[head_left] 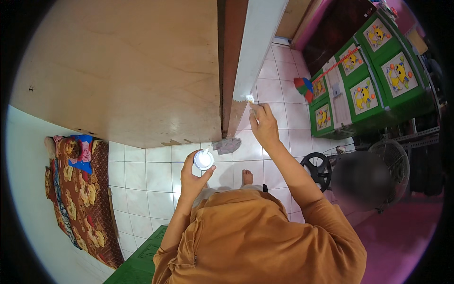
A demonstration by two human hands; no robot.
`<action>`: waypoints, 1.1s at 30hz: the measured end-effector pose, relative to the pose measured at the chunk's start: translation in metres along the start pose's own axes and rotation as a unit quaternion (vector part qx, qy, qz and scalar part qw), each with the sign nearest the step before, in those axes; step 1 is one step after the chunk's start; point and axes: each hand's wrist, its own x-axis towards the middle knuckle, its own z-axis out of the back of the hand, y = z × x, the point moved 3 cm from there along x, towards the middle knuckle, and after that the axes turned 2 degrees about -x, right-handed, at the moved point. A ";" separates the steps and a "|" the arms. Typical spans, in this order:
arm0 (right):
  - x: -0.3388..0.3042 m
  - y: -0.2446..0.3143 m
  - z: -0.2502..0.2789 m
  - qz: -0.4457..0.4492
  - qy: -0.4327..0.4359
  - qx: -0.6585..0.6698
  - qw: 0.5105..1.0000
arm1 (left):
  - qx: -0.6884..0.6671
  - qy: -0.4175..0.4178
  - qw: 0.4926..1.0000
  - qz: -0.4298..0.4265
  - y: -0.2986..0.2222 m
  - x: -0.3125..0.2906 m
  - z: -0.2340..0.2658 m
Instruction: The person paints a doorframe and wall edge by dipping a paintbrush into a small container of white paint and applying the paint along the surface.
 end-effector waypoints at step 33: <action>0.045 0.089 0.037 0.069 -0.061 0.063 0.994 | 0.002 -0.003 1.000 -0.012 -0.007 -0.018 0.027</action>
